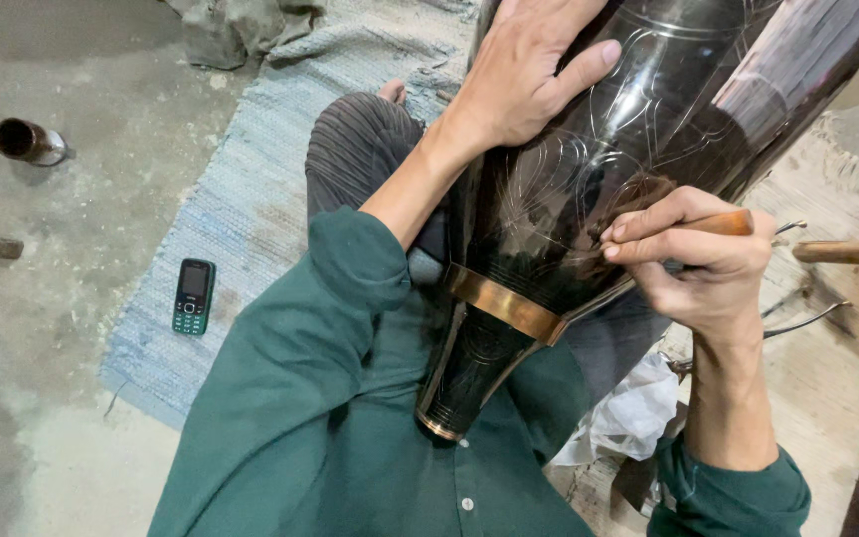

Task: The person sits on the floor and uses a small hand tool to engrave intricate patterns onto the surface of a large dark metal vase. The person holds the vase steady with one hand while carefully carving lines with the other.

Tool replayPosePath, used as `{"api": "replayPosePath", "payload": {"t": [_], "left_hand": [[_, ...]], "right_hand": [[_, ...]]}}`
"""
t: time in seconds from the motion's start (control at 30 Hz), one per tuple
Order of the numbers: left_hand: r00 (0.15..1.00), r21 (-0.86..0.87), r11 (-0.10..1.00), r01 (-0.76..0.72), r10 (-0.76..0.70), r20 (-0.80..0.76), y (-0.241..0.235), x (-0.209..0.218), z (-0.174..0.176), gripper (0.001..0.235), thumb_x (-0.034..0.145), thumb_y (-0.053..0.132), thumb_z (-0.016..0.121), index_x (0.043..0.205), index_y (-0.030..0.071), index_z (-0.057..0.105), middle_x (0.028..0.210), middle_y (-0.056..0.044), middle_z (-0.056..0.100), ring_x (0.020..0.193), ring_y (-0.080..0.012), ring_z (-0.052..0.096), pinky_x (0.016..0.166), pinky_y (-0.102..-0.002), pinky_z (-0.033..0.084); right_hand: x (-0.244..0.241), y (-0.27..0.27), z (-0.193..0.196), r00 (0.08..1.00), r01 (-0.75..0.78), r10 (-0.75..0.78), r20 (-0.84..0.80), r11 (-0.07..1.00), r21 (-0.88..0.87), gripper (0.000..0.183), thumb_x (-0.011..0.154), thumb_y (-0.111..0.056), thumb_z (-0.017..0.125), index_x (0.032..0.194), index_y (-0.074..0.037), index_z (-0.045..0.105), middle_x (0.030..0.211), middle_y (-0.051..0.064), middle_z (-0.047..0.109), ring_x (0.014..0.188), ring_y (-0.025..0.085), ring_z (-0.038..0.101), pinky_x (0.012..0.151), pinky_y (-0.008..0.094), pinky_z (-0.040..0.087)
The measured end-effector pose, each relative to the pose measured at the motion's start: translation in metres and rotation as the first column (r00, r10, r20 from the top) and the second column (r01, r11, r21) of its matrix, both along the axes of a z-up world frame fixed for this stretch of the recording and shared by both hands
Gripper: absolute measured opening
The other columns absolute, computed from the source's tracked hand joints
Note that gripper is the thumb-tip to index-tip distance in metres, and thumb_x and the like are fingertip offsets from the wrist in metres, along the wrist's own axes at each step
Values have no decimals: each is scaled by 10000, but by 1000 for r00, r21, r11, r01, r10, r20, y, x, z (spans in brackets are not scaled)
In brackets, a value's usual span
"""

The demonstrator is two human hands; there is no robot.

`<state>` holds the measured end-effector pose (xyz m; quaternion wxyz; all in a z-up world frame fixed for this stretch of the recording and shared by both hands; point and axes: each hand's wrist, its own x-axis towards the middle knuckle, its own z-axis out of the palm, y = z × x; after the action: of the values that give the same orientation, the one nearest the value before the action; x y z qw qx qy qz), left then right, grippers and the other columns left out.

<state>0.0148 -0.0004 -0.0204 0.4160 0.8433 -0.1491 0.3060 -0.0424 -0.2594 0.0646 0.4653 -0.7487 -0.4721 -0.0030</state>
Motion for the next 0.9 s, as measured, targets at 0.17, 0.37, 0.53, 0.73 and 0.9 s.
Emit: {"api": "replayPosePath", "payload": {"t": [0.17,0.37,0.53,0.73,0.9], "left_hand": [[997,17,1000,-21,23,-71,-1,-8,8,577,1103,406,601,1614,183,449,1703,-82,400,1573,-268,343,1328,-542,206],[997,-152,988,36,-47,-68,7,-18,-3,593,1109,450,562,1632,205,427,1707,-48,304,1626,-277,252,1368,-517,186],[984,-311,949,42,-92,-150,25,-60,-33,604,1117,409,493,1636,123,375,1744,-113,272,1656,-331,239,1376,-467,220],[907,-360,924,-125,-40,-418,33,-127,-69,535,1040,294,532,1490,9,478,1383,-224,627,1290,-357,633,1110,-402,476],[813,-408,893,-189,-90,-575,-10,-207,-98,462,1041,296,508,1345,-45,579,1058,-208,755,1023,-354,739,891,-393,555]], "right_hand": [[-3,8,9,980,129,-104,-167,981,142,200,886,179,752,950,-10,742,937,107,710,867,154,742,823,263,645],[36,15,31,987,161,-162,-26,987,-10,151,908,152,795,961,17,753,950,111,722,874,162,725,811,243,605],[67,28,47,1000,-9,6,-22,985,-171,170,854,127,808,954,-5,766,909,100,734,820,141,729,737,215,591],[78,38,55,991,-122,107,-75,961,-248,188,821,128,769,940,-18,774,932,93,745,788,135,739,708,215,604],[82,42,57,989,-147,139,-48,947,-285,198,809,127,763,938,-23,775,921,93,745,799,142,741,714,219,600]]}}
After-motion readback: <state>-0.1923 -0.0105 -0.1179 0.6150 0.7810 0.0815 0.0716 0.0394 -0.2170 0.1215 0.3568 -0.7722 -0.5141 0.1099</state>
